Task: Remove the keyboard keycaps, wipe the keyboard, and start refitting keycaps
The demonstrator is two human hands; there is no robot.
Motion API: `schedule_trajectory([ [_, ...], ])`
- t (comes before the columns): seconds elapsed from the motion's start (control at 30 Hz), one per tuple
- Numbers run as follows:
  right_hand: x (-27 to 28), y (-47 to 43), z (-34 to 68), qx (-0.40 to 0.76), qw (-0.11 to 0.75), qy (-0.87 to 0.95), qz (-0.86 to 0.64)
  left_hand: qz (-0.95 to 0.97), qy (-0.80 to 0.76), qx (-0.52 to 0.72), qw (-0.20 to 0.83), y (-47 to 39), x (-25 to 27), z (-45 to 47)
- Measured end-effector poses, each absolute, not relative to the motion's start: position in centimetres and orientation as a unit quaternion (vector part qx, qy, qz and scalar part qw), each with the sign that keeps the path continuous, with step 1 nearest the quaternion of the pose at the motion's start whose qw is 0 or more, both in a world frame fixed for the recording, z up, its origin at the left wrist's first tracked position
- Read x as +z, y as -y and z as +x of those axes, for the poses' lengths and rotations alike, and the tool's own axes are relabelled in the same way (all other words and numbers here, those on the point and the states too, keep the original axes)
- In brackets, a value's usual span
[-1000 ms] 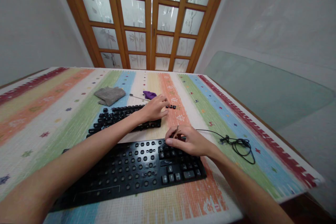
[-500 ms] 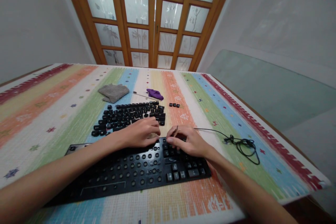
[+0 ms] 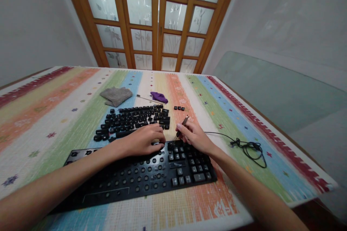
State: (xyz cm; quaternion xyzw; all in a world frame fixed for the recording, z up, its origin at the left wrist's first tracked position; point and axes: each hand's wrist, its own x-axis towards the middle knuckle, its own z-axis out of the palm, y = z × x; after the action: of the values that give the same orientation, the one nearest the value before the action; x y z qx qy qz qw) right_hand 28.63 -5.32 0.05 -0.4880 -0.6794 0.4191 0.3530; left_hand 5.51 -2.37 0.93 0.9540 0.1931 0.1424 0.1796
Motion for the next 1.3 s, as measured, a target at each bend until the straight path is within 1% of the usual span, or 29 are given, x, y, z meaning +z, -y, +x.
schedule_trajectory([
  [0.2, 1.6, 6.0, 29.0, 0.378, 0.379, 0.714, -0.452, 0.937, -0.225, 0.176, 0.203, 2.6, 1.9, 6.0],
  [0.4, 1.9, 6.2, 29.1, 0.338, 0.378, 0.747, -0.430, 0.941, -0.218, 0.167, 0.200, 2.3, 2.0, 6.8],
  [0.6, 1.7, 5.8, 29.3, 0.244, 0.386, 0.757, -0.467, 0.939, -0.218, 0.187, 0.191, 1.6, 1.8, 7.4],
  [0.7, 1.7, 5.5, 29.5, 0.238, 0.403, 0.743, -0.478, 0.937, -0.213, 0.219, 0.170, 0.5, 1.8, 8.0],
  [0.83, 2.2, 5.4, 30.2, 0.223, 0.411, 0.736, -0.490, 0.941, -0.228, 0.227, 0.104, -1.9, 1.6, 9.5],
  [0.93, 2.8, 5.7, 30.6, 0.225, 0.384, 0.769, -0.458, 0.937, -0.277, 0.204, 0.056, -3.7, 1.5, 11.3],
  [1.03, 3.3, 6.1, 30.9, 0.236, 0.335, 0.813, -0.414, 0.935, -0.327, 0.137, 0.006, -5.1, 1.3, 13.1],
  [1.17, 3.5, 6.4, 31.0, 0.251, 0.291, 0.845, -0.373, 0.926, -0.357, 0.118, -0.013, -6.4, 0.7, 15.0],
  [1.3, 3.5, 6.2, 31.1, 0.267, 0.279, 0.852, -0.353, 0.920, -0.375, 0.110, -0.021, -7.2, -0.1, 15.7],
])
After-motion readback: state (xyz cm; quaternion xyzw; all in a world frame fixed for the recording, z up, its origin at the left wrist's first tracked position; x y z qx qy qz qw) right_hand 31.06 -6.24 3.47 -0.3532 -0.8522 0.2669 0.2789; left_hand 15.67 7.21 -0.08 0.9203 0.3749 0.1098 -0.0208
